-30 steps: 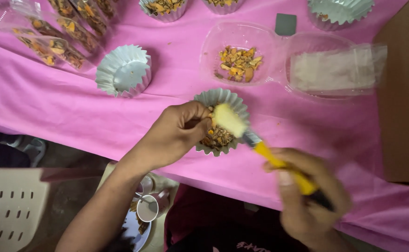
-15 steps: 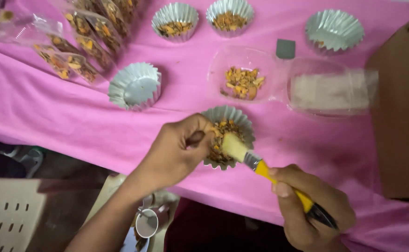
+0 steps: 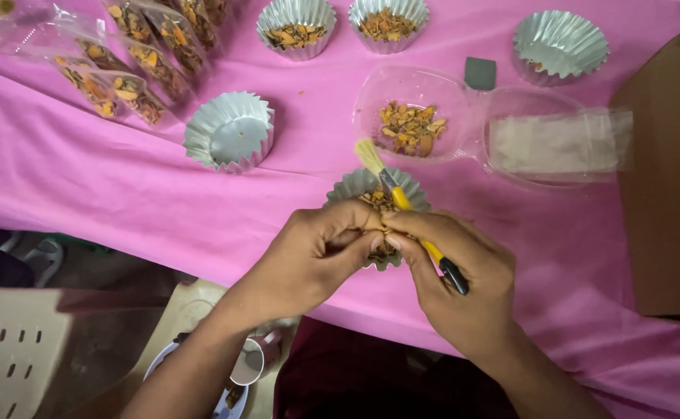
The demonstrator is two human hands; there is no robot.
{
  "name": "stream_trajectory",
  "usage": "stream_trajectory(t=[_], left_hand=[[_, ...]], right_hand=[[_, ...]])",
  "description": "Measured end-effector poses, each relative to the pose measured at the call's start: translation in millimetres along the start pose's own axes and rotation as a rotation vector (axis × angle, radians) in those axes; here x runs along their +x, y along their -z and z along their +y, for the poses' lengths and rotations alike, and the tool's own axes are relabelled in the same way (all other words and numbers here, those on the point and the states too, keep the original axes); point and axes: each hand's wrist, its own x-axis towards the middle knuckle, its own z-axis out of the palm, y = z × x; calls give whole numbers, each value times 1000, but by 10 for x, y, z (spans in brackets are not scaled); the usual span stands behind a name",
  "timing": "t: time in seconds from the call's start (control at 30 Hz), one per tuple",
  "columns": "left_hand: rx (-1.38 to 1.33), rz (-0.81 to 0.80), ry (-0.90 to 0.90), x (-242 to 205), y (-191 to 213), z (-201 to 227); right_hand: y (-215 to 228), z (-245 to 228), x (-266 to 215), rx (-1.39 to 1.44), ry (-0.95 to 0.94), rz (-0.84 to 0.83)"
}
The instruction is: Sorting and cleaning dried herbs in a metal cupcake liner using a brush and fingers on a production table.
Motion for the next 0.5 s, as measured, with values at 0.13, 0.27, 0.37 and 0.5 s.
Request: stream_trajectory(t=[0.13,0.27,0.37,0.5], left_hand=[[-16,-3,-32,-7,-6,38],[-48,94,115,34,-20,81],[-332,107,331,71,-62,-107],[-623,62,329,127,-53,-161]], right_hand=[[-1,47,-14,-30,31,13],[18,61,-6,-117,66,17],[45,77,7,-193,156,-6],[73,107,-10,-252,289,-26]])
